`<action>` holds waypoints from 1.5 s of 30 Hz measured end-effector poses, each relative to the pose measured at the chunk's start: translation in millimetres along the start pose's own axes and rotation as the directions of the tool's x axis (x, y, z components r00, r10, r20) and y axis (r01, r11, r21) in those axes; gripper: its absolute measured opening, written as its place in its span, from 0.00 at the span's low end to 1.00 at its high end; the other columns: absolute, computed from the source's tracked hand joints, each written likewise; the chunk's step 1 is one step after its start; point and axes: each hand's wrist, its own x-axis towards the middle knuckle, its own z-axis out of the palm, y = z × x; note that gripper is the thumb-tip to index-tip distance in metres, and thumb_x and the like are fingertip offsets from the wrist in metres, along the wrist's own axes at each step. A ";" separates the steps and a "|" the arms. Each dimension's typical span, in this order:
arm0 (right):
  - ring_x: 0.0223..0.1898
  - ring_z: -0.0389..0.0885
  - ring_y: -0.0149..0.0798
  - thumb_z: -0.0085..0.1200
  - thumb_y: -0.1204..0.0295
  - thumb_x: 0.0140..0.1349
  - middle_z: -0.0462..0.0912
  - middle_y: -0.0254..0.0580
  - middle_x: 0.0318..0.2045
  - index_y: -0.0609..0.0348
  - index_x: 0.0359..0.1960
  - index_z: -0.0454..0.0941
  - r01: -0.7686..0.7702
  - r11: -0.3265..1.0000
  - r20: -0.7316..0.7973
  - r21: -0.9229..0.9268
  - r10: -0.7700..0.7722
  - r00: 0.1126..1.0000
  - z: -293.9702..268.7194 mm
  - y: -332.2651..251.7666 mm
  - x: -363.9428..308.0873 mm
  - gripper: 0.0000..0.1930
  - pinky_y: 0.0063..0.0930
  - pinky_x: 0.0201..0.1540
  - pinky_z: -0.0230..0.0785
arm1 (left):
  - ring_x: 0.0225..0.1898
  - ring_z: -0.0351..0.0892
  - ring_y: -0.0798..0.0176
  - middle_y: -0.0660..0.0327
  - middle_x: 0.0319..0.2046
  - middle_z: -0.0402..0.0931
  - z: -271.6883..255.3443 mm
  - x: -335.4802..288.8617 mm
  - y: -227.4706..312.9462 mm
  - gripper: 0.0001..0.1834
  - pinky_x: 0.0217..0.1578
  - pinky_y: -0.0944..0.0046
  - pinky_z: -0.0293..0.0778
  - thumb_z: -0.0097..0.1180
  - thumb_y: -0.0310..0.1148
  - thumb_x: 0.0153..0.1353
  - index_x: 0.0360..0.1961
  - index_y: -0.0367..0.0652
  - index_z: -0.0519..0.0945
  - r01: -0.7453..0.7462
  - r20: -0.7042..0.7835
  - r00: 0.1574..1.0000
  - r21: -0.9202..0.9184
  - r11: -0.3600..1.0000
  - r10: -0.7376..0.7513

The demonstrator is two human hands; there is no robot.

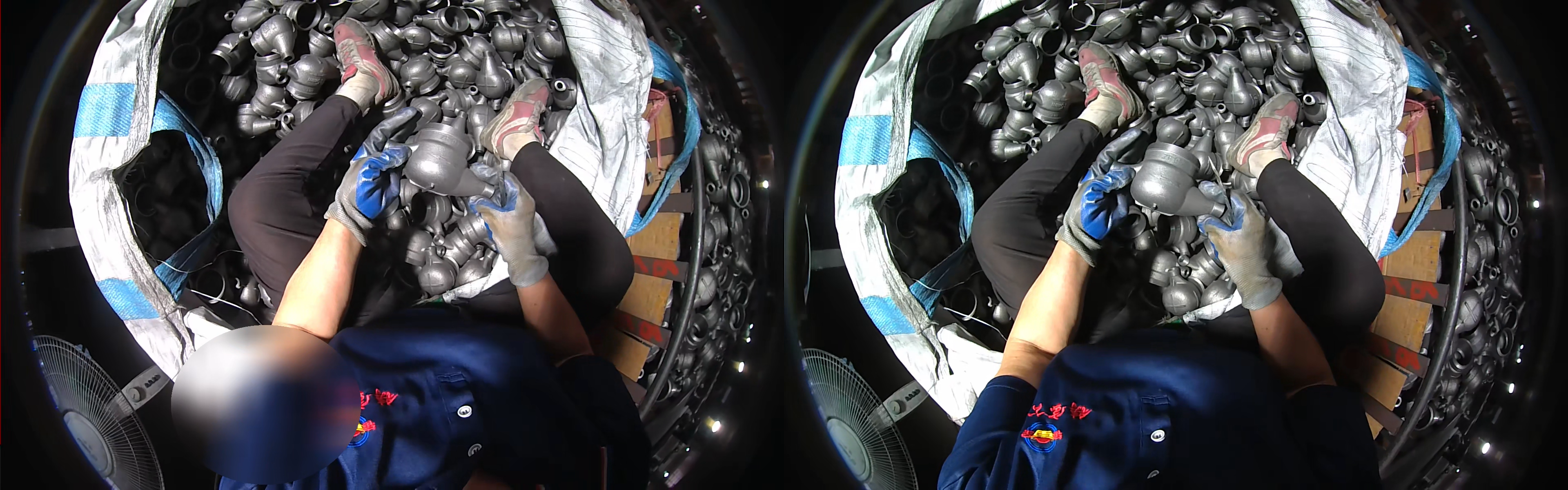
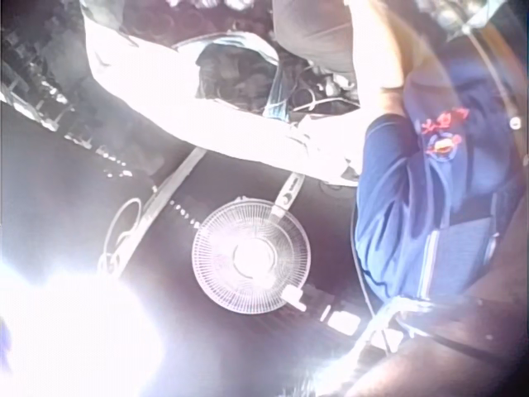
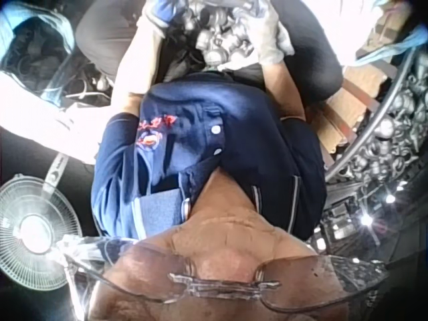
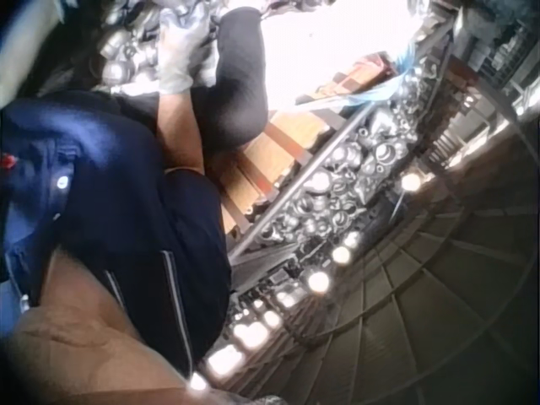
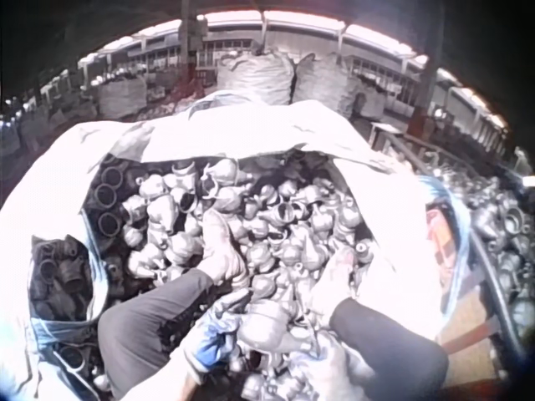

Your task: Inspecting metal castings in a bulk bag and using a small scraping tool to clean excess material from the edges.

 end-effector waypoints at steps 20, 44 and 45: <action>0.39 0.77 0.43 0.63 0.80 0.45 0.75 0.47 0.37 0.64 0.39 0.73 0.336 0.912 0.040 -0.236 -0.336 0.941 -1.1 -40.4 -9.7 0.17 0.30 0.42 0.70 | 0.54 0.71 0.60 0.54 0.54 0.69 0.3 3.4 -9.2 0.22 0.55 0.60 0.67 0.39 0.37 0.68 0.59 0.37 0.64 0.110 -0.103 0.989 0.054 0.993 -0.104; 0.20 0.73 0.21 0.53 0.76 0.60 0.81 0.39 0.29 0.66 0.45 0.75 -0.124 0.808 0.004 0.577 0.148 0.989 -1.4 -69.2 10.8 0.11 0.13 0.22 0.66 | 0.47 0.74 0.64 0.56 0.46 0.74 -40.9 -3.8 -37.7 0.18 0.49 0.64 0.70 0.41 0.33 0.65 0.51 0.34 0.72 -0.164 0.083 0.978 0.873 0.459 0.192; 0.26 0.77 0.22 0.55 0.80 0.57 0.82 0.39 0.34 0.65 0.46 0.75 -0.097 0.843 -0.006 0.529 0.118 0.993 -0.6 -66.8 11.4 0.14 0.15 0.27 0.71 | 0.46 0.74 0.64 0.57 0.45 0.74 -28.7 -5.6 -33.6 0.17 0.49 0.64 0.70 0.42 0.33 0.64 0.50 0.35 0.73 -0.185 0.116 0.975 0.896 0.405 0.188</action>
